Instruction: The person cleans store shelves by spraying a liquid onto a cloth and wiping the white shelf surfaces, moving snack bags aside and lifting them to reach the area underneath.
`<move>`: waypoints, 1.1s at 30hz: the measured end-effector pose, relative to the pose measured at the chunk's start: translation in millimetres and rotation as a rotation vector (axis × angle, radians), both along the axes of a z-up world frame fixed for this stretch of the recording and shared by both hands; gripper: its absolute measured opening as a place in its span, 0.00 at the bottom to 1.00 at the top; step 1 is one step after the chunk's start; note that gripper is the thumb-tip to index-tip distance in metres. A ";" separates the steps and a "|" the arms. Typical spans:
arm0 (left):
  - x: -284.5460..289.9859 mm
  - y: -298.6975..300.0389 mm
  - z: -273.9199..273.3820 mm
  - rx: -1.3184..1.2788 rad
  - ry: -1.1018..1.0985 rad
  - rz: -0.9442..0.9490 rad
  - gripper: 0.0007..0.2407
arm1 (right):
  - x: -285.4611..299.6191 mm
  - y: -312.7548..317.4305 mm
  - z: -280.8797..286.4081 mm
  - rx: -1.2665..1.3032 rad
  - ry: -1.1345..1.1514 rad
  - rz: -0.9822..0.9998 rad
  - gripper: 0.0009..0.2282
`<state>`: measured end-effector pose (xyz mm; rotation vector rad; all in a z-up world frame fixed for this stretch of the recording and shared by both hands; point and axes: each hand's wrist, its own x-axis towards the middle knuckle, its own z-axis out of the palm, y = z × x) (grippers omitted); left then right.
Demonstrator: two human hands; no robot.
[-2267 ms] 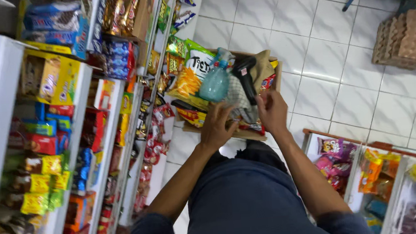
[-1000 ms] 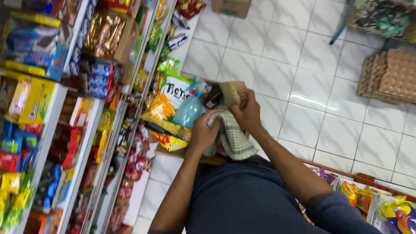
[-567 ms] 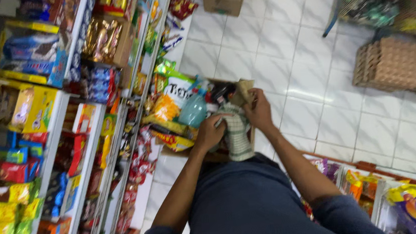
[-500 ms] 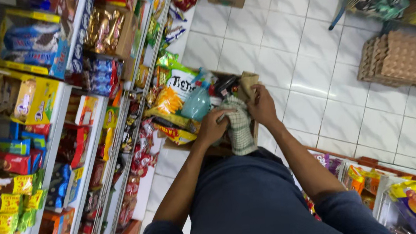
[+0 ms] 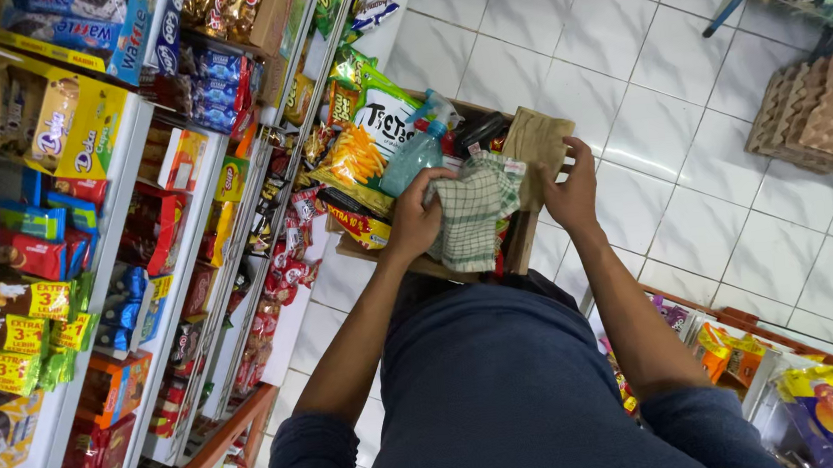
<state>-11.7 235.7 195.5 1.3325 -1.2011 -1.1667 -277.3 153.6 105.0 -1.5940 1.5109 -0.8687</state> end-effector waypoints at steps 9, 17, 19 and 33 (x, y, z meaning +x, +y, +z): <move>-26.0 2.1 -8.6 0.105 0.105 -0.081 0.11 | 11.8 16.2 12.0 0.116 -0.199 0.020 0.26; -39.7 -11.3 -17.8 0.128 0.067 -0.044 0.09 | 2.3 10.3 -12.1 -0.073 0.149 0.087 0.24; -39.2 -11.1 -21.1 0.114 0.029 -0.039 0.09 | -4.7 12.0 -22.7 -0.079 0.143 0.080 0.19; -29.7 -18.7 -8.7 0.038 -0.004 0.059 0.14 | 45.3 26.6 110.9 -0.057 -0.212 0.446 0.28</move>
